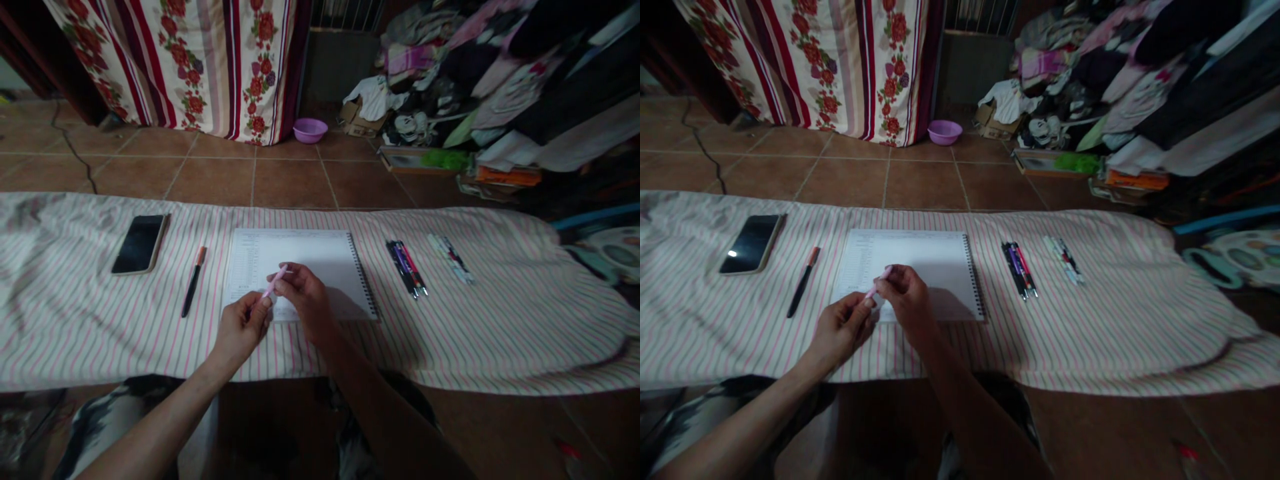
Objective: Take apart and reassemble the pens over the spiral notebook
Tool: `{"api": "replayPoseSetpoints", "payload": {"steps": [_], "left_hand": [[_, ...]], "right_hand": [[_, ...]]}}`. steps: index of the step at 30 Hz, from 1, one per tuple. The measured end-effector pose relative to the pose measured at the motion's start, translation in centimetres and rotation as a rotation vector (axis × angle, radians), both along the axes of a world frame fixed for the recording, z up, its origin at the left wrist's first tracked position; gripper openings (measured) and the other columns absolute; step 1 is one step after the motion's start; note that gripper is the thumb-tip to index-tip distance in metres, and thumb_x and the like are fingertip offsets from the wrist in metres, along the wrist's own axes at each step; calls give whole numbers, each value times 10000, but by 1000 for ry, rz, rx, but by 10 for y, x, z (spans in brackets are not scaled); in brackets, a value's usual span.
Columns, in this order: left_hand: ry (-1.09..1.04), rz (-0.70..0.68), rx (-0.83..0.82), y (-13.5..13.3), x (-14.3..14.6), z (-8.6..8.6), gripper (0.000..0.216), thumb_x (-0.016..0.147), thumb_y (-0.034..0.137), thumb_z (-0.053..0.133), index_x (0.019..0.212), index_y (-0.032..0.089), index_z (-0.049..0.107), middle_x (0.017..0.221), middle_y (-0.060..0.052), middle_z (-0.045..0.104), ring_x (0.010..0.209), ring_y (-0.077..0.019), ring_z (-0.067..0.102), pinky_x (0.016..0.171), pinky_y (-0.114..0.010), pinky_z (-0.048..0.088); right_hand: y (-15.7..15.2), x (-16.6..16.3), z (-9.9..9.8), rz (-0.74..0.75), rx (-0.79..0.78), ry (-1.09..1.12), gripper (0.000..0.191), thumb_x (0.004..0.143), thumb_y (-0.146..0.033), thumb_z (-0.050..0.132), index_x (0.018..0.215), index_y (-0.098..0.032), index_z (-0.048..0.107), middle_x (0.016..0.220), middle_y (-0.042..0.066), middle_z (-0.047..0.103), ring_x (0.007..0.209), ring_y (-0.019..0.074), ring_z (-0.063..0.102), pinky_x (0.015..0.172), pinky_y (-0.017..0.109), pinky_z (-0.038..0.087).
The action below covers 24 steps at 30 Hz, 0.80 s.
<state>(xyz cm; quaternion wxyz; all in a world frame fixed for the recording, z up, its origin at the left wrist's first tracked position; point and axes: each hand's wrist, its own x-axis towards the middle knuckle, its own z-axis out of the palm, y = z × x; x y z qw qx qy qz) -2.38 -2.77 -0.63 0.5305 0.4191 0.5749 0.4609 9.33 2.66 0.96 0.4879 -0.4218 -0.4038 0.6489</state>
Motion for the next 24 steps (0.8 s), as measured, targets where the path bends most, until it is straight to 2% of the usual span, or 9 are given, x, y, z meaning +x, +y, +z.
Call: {"api": "replayPoseSetpoints", "payload": {"steps": [2,4,7,10,14,17,19,24], "left_hand": [[-32,3,6,1,0,0,293,793,455,530,725,171,519,458,75,391,374,-51,320,369,-178,232],[-45,6,8,1,1,1,299,790,458,533,717,169,514,458,75,388,370,-51,321,367,-179,236],[-34,7,4,1,1,2,302,789,456,533,699,168,513,449,74,388,363,-49,316,362,-179,234],[-24,12,3,0,2,2,288,791,446,535,715,168,526,448,74,393,370,-51,321,364,-177,237],[-38,4,12,0,1,1,287,799,443,526,723,167,522,449,77,387,363,-50,310,362,-181,233],[-17,22,19,0,0,2,298,792,453,529,717,165,524,459,71,399,368,-55,326,363,-185,243],[14,23,17,-1,0,2,302,790,458,529,713,166,529,456,70,403,368,-57,334,364,-185,248],[43,-3,20,-2,2,4,293,796,453,524,730,168,545,448,74,398,363,-56,329,361,-183,240]], "right_hand": [[0,0,0,22,-6,48,343,660,-242,672,970,-190,535,849,30,689,771,143,631,701,276,482],[1,0,0,28,-14,59,414,658,-254,677,1036,-201,518,914,39,678,814,152,628,685,273,485],[2,-1,-3,-11,-3,-3,387,623,-259,708,970,-193,549,827,6,654,721,127,610,608,237,461],[1,-2,-4,-27,-1,-40,300,631,-242,701,891,-182,563,720,-20,639,644,103,586,595,226,438],[1,1,0,28,-6,8,368,650,-236,680,985,-183,538,812,26,690,678,120,599,625,251,451],[2,2,1,46,13,-6,453,666,-258,667,1084,-199,502,912,40,681,646,108,572,547,231,427],[2,1,-1,27,8,-35,407,656,-287,678,1024,-195,530,903,28,664,615,96,550,494,215,390],[3,-1,-2,-33,-33,-80,264,608,-273,710,795,-177,551,643,-31,614,537,90,526,496,219,380]]}}
